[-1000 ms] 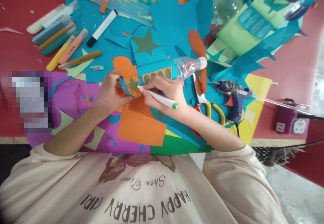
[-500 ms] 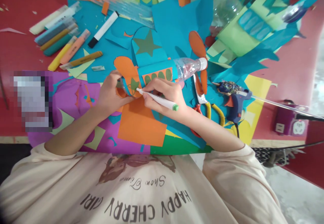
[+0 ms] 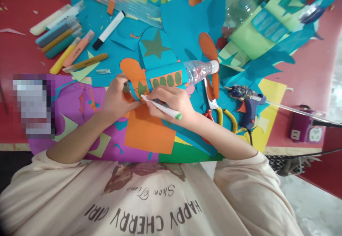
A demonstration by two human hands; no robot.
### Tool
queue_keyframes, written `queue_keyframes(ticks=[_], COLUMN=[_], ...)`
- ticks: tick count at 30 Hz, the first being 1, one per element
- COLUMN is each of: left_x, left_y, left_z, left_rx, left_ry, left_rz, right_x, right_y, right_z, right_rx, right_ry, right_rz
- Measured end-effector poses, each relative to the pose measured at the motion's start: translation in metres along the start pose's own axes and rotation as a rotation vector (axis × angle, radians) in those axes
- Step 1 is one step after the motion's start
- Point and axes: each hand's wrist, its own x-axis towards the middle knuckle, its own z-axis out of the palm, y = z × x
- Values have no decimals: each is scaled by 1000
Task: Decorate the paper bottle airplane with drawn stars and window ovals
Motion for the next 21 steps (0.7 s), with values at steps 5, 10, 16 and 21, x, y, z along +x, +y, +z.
queue_keyframes(ticks=[5, 10, 16, 21], left_x=[1, 1, 0, 0], left_y=[1, 2, 1, 3], left_z=[0, -1, -1, -2], left_rx=[16, 25, 17, 7], left_ry=[29, 2, -61, -65], left_rz=[26, 13, -52, -54], right_x=[0, -2, -1, -1], right_y=[1, 2, 0, 1], right_z=[0, 0, 0, 0], right_rx=[-79, -92, 7, -33], right_ry=[-53, -50, 34, -30], right_rz=[-44, -48, 23, -3])
